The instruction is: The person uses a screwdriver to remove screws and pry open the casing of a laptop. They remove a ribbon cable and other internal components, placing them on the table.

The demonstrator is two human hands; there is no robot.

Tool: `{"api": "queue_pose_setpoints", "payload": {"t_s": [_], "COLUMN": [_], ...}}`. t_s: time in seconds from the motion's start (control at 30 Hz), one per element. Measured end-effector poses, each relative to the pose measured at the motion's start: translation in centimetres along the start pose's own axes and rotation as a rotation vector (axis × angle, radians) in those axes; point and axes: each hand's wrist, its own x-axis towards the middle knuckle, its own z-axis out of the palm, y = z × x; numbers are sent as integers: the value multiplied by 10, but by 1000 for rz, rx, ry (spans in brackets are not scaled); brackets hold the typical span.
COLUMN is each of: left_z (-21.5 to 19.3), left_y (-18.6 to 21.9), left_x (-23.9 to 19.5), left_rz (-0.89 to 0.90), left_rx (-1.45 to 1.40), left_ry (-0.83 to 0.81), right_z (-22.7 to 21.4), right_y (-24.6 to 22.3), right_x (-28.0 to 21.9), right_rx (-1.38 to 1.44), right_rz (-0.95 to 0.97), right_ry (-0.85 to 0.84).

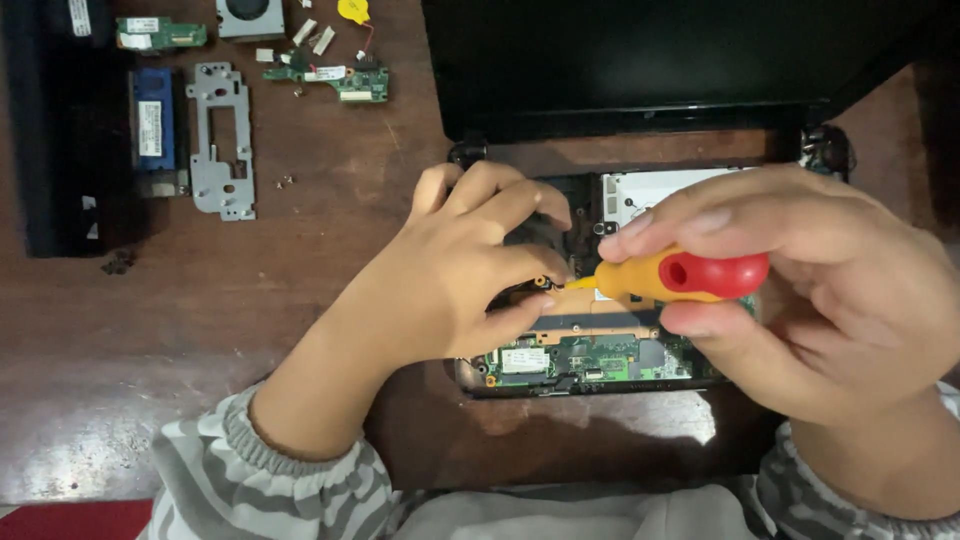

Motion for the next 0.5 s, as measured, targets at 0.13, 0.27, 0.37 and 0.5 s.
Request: {"api": "queue_pose_setpoints", "payload": {"t_s": [0.13, 0.27, 0.37, 0.5], "left_z": [1, 1, 1, 3], "left_y": [-1, -2, -2, -3], "left_x": [-1, -1, -2, -2], "left_rz": [5, -2, 2, 9], "left_rx": [6, -7, -3, -15], "left_ry": [4, -11, -3, 10], "right_z": [-3, 2, 4, 6], "right_y": [5, -2, -13, -20], "right_x": [-6, -14, -18, -17], "right_rx": [12, 75, 78, 64], "right_rz": [-4, 64, 134, 218], "right_ry": [-26, 68, 121, 163]}}
